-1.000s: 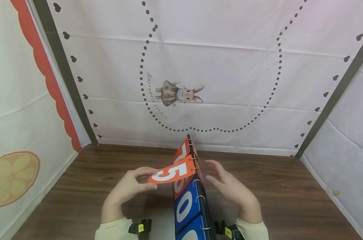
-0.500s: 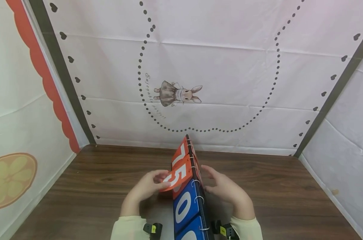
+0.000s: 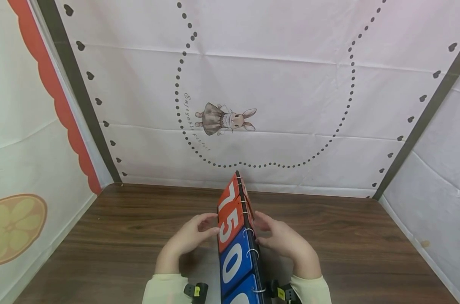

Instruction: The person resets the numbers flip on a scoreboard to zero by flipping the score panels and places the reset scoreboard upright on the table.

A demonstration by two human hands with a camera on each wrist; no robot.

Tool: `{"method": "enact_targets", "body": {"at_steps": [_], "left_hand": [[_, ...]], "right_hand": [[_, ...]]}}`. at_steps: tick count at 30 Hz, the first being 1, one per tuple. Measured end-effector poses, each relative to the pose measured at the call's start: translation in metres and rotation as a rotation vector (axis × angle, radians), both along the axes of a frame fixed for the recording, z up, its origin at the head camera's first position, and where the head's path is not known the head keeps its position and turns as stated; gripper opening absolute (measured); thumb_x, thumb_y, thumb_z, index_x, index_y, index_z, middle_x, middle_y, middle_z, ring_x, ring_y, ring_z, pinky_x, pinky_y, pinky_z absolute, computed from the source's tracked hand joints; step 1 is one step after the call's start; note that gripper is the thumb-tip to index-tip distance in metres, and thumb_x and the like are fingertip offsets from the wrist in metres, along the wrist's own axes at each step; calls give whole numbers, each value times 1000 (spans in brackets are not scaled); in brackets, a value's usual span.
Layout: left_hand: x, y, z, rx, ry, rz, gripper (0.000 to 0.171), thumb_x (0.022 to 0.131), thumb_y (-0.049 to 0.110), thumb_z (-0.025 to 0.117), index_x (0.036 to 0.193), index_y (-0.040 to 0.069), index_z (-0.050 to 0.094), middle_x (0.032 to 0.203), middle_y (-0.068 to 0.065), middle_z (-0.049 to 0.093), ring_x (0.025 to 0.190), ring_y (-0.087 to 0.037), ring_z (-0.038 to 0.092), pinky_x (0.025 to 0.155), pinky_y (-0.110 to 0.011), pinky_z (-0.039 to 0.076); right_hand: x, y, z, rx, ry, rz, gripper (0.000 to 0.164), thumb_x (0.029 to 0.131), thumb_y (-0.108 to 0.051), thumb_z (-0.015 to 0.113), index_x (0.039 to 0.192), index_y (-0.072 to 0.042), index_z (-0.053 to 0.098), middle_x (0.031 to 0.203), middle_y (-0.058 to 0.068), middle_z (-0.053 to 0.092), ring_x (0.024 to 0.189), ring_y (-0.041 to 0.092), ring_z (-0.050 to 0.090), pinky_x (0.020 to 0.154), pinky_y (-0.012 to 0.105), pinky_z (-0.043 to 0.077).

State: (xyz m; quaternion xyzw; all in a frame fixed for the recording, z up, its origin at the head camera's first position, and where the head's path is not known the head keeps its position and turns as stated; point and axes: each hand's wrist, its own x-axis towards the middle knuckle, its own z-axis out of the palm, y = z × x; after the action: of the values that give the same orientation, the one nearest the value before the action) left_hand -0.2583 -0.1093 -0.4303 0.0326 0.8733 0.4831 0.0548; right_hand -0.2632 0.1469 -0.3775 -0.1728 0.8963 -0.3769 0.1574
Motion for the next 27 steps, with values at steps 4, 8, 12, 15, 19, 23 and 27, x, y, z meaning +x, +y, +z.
{"method": "enact_targets", "body": {"at_steps": [4,8,12,15,19,23,27], "left_hand": [[-1,1,1,3,-3,-24,50,84,36,67,128,16,52,122,-9,54,109,-28,52,86,-54,45],[-1,1,1,8,-9,-26,50,84,36,67,128,17,52,121,-9,55,108,-28,52,85,-54,45],[0,2,3,31,2,-26,50,84,38,66,128,19,53,122,-8,55,108,-27,52,85,-53,46],[1,4,6,49,21,-39,49,84,39,66,128,22,53,123,-7,55,109,-28,51,84,-53,46],[4,9,16,84,59,-81,48,84,40,66,128,26,53,125,-6,53,112,-28,50,83,-51,48],[7,17,27,112,122,-191,47,87,35,63,132,27,50,124,-6,51,110,-27,50,84,-46,49],[10,24,34,114,146,-283,44,91,29,58,134,30,48,125,-7,48,108,-28,49,80,-40,51]], "right_hand": [[1,3,1,10,3,22,58,86,-11,65,138,-8,41,123,15,57,112,33,53,86,52,45],[2,5,3,49,43,25,45,90,-8,56,134,-11,48,112,13,61,93,27,58,76,46,49],[3,9,8,85,168,-33,41,90,-7,55,130,-13,53,114,11,60,101,28,55,84,52,44],[4,14,11,93,308,-81,40,89,-9,59,129,-13,55,129,11,53,127,34,37,101,60,23],[5,22,17,73,466,-163,50,86,-16,66,133,-10,49,142,16,37,135,39,16,102,64,8],[7,22,24,-24,501,-341,83,83,-27,69,147,-10,18,152,17,11,135,39,10,101,66,8],[11,19,30,-164,370,-479,97,85,-43,64,148,-18,-5,153,14,10,134,37,21,98,63,28]]}}
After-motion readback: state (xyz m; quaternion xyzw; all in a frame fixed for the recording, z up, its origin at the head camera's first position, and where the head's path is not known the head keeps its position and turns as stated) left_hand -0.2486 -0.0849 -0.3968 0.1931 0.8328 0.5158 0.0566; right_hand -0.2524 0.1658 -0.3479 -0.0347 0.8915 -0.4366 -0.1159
